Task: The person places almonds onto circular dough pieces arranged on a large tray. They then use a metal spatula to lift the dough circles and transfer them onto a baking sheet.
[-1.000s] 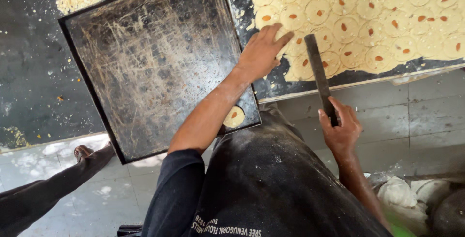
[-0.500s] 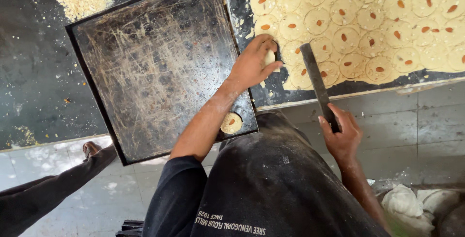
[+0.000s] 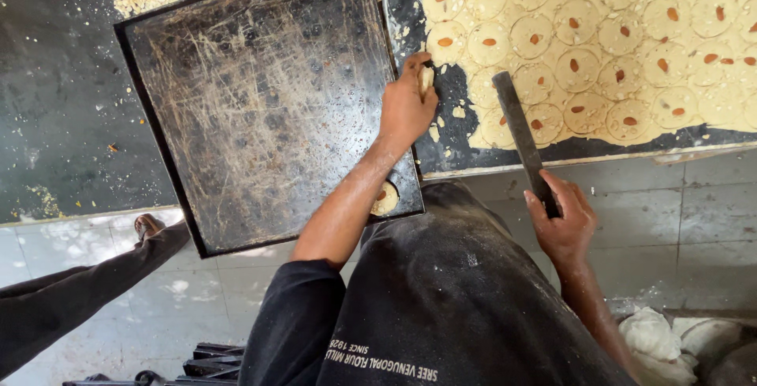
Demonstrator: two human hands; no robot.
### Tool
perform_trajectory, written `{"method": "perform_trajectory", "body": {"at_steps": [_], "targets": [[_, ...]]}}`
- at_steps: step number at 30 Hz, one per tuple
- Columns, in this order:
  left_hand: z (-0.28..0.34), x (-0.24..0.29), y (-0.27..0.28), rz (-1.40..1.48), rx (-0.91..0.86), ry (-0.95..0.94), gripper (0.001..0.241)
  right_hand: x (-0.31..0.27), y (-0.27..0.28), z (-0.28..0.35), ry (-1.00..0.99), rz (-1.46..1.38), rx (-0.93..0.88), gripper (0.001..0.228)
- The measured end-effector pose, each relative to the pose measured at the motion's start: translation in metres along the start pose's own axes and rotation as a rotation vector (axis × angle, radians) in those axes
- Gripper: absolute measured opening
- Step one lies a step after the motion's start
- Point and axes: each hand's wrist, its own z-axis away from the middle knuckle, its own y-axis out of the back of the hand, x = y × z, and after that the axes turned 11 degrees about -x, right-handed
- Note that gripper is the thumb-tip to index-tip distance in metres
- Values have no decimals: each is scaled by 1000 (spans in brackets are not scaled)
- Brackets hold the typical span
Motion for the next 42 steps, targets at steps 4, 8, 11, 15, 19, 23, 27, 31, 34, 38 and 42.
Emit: {"method": "perform_trajectory", "body": {"at_steps": [4, 8, 11, 15, 19, 23, 27, 31, 34, 38, 42], "targets": [[-5, -13, 18, 548, -142, 10, 49, 1, 2, -2, -58, 19, -22, 40], [8, -9, 32, 1074, -262, 176, 45, 2, 0, -2, -38, 15, -34, 41], [17, 0, 33, 1226, -265, 243, 34, 2, -4, 2, 21, -7, -8, 41], [24, 4, 29, 1332, -216, 220, 37, -1, -4, 13, 135, 55, -1, 40], [27, 2, 25, 1409, -200, 198, 42, -8, -6, 24, 261, 89, 5, 35], [28, 2, 27, 1453, -225, 225, 45, -18, -8, 31, 280, 117, 2, 30], [28, 3, 25, 1499, -263, 224, 44, -24, -9, 33, 227, 135, 10, 30], [24, 2, 19, 1443, -256, 235, 45, -26, -8, 34, 268, 184, 65, 28], [23, 0, 14, 1442, -278, 264, 45, -25, -11, 35, 246, 178, 59, 28], [20, -1, 13, 1508, -280, 263, 43, -26, -14, 36, 179, 187, 59, 28], [18, -3, 16, 1497, -264, 255, 42, -26, -13, 34, 184, 150, 87, 28]]}}
